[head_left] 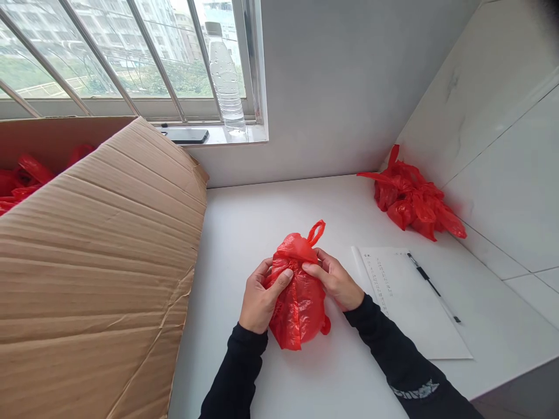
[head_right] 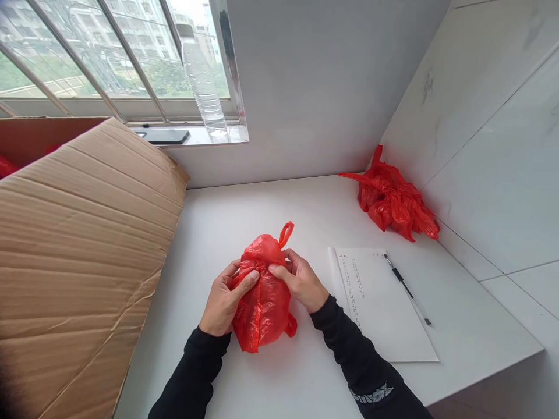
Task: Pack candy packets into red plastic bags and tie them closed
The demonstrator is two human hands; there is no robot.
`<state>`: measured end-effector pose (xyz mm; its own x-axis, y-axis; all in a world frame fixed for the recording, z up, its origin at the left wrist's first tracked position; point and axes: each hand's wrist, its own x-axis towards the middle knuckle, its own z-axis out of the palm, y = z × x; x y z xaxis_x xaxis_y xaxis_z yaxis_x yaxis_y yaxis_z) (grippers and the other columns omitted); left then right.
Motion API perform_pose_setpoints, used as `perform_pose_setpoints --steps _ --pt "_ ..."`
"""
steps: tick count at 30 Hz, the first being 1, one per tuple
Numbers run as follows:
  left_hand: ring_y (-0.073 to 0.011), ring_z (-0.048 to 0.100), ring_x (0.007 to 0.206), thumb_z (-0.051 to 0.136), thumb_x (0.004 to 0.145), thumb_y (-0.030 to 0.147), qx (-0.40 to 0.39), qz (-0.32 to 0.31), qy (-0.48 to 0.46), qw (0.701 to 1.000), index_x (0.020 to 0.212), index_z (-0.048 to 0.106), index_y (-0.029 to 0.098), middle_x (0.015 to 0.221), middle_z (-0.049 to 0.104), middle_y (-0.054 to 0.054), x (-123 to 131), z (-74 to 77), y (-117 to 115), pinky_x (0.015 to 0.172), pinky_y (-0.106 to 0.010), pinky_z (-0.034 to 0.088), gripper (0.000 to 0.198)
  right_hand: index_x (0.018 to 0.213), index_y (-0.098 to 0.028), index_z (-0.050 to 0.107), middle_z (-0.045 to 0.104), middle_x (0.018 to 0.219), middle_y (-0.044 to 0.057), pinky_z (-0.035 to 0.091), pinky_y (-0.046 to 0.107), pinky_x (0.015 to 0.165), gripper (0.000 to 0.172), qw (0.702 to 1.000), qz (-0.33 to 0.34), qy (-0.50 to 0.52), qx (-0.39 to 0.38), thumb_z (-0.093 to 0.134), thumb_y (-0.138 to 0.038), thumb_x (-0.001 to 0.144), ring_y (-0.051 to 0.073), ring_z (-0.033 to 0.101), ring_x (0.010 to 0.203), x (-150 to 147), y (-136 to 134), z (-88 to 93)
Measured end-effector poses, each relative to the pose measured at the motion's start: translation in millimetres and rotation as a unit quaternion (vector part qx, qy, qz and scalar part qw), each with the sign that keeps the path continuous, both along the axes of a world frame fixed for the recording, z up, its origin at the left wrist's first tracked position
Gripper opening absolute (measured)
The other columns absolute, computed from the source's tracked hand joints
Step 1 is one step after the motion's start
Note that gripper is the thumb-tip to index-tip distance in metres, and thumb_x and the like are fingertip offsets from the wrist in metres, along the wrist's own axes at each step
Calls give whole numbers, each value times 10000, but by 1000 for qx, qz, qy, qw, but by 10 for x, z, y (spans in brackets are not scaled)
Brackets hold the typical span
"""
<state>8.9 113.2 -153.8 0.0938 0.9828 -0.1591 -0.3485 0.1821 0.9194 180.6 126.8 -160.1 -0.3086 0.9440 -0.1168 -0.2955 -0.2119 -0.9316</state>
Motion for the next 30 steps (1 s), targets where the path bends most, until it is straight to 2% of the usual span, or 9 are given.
perform_pose_setpoints --steps 4,12,17,20,23,25,26,28,30 --pt "-232 731 865 798 788 359 12 -29 9 999 1054 689 183 1005 761 -86 -64 -11 8 827 -334 570 337 1139 -239 571 714 938 15 549 382 863 384 999 50 2 -3 744 -410 842 203 694 860 22 -5 17" --pt "-264 711 982 743 841 358 19 -87 -4 996 1179 658 200 1105 739 -93 -59 -8 -5 854 -344 555 383 1098 -220 611 727 983 28 557 375 860 388 998 66 2 6 810 -323 781 215 704 892 90 26 27" --pt "-288 644 1149 759 817 404 25 2 10 1000 1385 513 273 1237 666 -96 -46 -28 16 971 -404 515 633 1116 -229 654 726 980 20 554 361 878 370 999 -36 21 13 797 -330 790 215 689 910 43 21 27" --pt "-272 556 1253 711 849 440 43 77 22 996 1366 529 272 1339 587 -98 -88 -82 46 1016 -375 471 574 1035 -215 693 714 954 26 581 338 784 288 994 -111 17 2 770 -382 813 221 675 894 39 38 11" --pt "-214 587 1116 709 847 420 87 180 88 976 1186 635 245 1206 628 -66 -130 -139 59 910 -292 485 388 988 -200 707 700 926 38 605 349 727 277 989 -148 24 -15 745 -424 831 235 666 896 43 55 -7" --pt "-149 584 846 698 853 410 104 233 138 957 931 672 216 918 635 -18 -139 -151 51 731 -231 477 211 1034 -206 711 705 976 46 612 357 759 298 985 -169 42 -20 749 -419 829 240 664 946 33 57 -18" --pt "-125 535 710 681 863 422 99 241 152 953 818 655 203 780 587 4 -135 -147 43 630 -218 449 225 1064 -212 711 709 1013 50 613 357 772 311 983 -175 51 -21 750 -413 830 242 663 974 23 56 -22" --pt "-110 442 560 632 885 483 73 207 158 963 720 630 190 643 496 23 -110 -122 24 485 -223 383 337 1101 -226 712 711 1080 55 615 358 793 317 981 -180 72 -19 747 -400 838 249 661 1026 2 51 -30" --pt "-133 491 570 606 886 543 52 144 158 976 799 670 184 688 546 -1 -65 -91 7 440 -238 403 374 1094 -238 721 714 1110 51 618 357 809 293 980 -179 88 -15 749 -384 841 252 661 1056 -16 46 -33"
